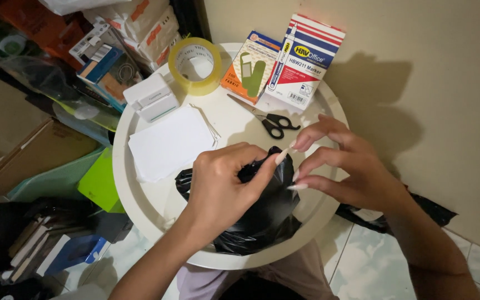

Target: Sealing a black shipping bag with yellow tape and attaching a printed shipping label.

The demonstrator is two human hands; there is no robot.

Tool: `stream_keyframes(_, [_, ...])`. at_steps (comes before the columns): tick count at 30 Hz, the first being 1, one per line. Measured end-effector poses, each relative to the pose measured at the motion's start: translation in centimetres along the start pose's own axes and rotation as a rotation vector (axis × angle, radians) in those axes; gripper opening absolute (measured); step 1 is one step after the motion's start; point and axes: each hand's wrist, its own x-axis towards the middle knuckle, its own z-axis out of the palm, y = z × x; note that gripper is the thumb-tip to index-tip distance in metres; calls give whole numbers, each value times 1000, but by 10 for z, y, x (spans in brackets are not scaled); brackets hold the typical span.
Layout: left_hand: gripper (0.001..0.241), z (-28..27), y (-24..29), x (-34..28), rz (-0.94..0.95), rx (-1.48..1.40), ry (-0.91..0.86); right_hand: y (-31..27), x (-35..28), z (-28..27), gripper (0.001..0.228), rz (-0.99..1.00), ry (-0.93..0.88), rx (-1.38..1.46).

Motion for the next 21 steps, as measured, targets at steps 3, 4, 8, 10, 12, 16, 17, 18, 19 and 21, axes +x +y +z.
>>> stream_keyframes(3, [17,-1,1,1,11,-15,-5,4,-1,5,17,-8,49,-9])
stream_keyframes(4, [17,-1,1,1,11,-14,-6,4,-2,5,17,-9,51,-8])
stream_keyframes(8, [19,-1,1,2,-10,-22,-3,10,-2,8,22,-57,104,-32])
stream_keyframes(10, [20,-1,2,2,-8,-23,-4,12,-2,10,24,-81,125,-46])
stream_keyframes(12, [20,-1,3,2,-6,-24,7,12,-2,13,26,-111,180,-79])
stream_keyframes(16, [19,-1,3,2,-8,-22,7,16,-9,20,31,-111,223,-49])
stream_keyframes(17, [20,-2,4,2,-7,-25,7,17,-10,21,34,-119,239,-46])
stream_keyframes(18, [21,-2,4,2,-6,-28,7,18,-11,23,37,-127,255,-43])
stream_keyframes(19, [21,-2,4,2,-6,-28,7,18,-11,25,37,-128,255,-43])
stream_keyframes(21, [20,-3,4,2,3,-26,31,17,-12,30,32,-120,286,3])
